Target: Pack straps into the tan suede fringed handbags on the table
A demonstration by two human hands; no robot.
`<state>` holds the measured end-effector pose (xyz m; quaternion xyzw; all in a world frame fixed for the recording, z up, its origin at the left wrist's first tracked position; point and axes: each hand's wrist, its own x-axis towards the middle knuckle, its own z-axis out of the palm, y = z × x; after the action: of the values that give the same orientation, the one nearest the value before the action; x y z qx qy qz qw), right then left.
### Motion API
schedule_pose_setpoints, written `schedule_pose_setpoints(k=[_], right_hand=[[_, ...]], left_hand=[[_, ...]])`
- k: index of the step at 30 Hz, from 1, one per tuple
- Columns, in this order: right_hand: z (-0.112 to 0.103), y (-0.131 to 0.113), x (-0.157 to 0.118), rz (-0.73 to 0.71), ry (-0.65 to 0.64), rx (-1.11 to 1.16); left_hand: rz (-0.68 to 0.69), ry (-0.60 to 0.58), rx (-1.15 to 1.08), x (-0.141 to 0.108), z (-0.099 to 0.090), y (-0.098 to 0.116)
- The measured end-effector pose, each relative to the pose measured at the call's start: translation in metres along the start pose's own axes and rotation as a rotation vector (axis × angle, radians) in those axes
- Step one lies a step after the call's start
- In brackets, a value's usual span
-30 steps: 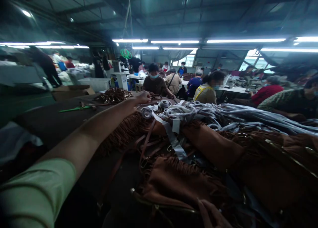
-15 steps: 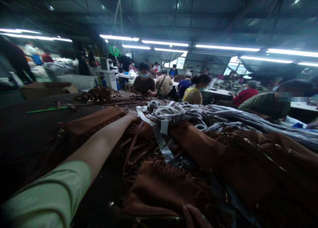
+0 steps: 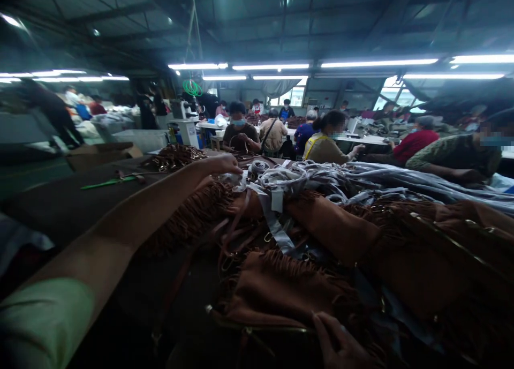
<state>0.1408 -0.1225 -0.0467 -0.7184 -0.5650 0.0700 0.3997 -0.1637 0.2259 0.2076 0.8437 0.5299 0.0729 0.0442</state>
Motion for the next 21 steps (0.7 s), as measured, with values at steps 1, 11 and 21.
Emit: schedule_pose_setpoints(k=[1, 11, 21], right_hand=[[0.001, 0.000, 0.000, 0.014, 0.002, 0.006], [-0.003, -0.022, -0.005, 0.059, 0.004, 0.091], [-0.005, -0.020, -0.006, 0.030, -0.034, 0.116]], left_hand=[[0.053, 0.039, -0.062, -0.019, -0.008, 0.006], [0.374, 0.290, -0.212, -0.177, 0.101, 0.062], [0.620, 0.034, -0.226, -0.194, 0.135, 0.106]])
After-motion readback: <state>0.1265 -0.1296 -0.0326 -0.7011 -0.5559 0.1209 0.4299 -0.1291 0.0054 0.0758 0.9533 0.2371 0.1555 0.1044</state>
